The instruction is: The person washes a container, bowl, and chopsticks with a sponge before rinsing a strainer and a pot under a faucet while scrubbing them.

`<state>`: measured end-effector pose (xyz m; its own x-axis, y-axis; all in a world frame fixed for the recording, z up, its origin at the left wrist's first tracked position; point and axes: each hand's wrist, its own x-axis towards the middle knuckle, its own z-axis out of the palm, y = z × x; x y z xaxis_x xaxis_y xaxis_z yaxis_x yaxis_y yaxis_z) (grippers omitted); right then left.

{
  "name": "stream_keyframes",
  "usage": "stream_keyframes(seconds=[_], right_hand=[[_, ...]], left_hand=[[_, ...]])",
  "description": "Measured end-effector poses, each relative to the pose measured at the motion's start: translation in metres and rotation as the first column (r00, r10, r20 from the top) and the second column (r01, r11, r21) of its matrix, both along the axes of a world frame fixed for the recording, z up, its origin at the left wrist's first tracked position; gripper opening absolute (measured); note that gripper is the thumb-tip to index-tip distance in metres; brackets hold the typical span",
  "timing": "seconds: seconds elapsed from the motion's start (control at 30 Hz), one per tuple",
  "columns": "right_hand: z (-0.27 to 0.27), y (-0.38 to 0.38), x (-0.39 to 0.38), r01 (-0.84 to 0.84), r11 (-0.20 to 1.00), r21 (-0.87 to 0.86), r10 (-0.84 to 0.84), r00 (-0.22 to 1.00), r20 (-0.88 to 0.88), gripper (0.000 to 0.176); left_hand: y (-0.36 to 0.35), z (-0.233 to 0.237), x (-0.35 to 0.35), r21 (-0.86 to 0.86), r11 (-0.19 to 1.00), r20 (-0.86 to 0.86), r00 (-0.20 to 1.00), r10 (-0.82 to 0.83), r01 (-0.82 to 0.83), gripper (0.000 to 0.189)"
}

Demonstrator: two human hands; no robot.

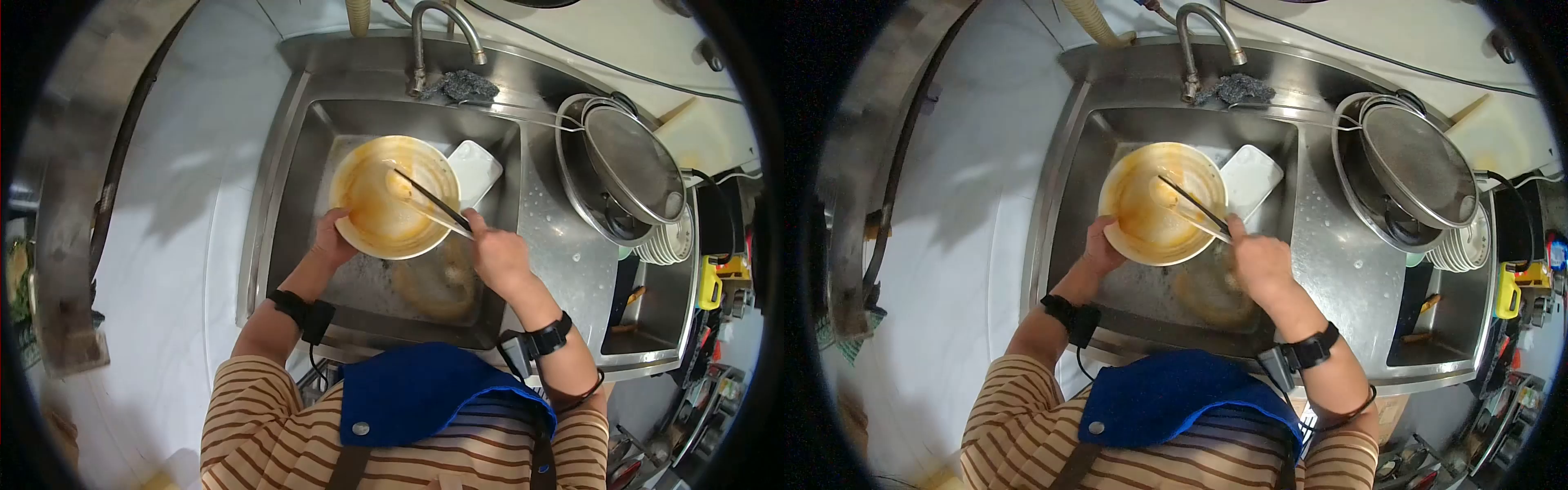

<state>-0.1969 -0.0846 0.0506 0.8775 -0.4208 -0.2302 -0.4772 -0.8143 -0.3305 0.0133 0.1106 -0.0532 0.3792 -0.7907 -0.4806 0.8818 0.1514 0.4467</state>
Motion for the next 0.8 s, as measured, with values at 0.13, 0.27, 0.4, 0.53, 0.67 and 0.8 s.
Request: stream_keyframes(seconds=[0.13, 0.27, 0.4, 0.53, 0.67, 0.8], right_hand=[[-0.002, 0.015, 0.021, -0.112, 0.981, -0.157, 0.07, 0.965, -0.251, 0.038], [0.01, 0.027, 0.004, -0.23, 0.967, -0.108, 0.188, 0.935, -0.302, 0.034], [0.007, 0.01, -0.009, -0.246, 0.96, -0.133, 0.188, 0.92, -0.344, 0.033], [-0.011, 0.026, 0.016, -0.19, 0.975, -0.12, 0.15, 0.948, -0.28, 0.04], [0.0, 0.013, -0.006, -0.25, 0.967, -0.054, 0.217, 0.912, -0.347, 0.043], [-0.015, 0.025, 0.023, -0.147, 0.988, -0.053, 0.121, 0.935, -0.333, 0.036]], left_hand=[[-0.023, 0.017, -0.026, -0.125, 0.992, -0.011, 1.0, 0.008, -0.009, 0.053], [-0.035, 0.01, -0.041, -0.186, 0.983, -0.013, 1.0, -0.005, 0.002, 0.055], [-0.037, 0.017, -0.049, -0.183, 0.983, 0.03, 0.999, -0.029, 0.034, 0.061], [-0.042, 0.019, -0.059, -0.109, 0.993, -0.018, 0.999, -0.043, 0.04, 0.061], [-0.032, 0.006, -0.046, -0.216, 0.976, 0.006, 1.0, -0.008, 0.009, 0.061], [-0.028, 0.02, -0.053, -0.122, 0.992, 0.086, 0.996, -0.017, 0.028, 0.062]])
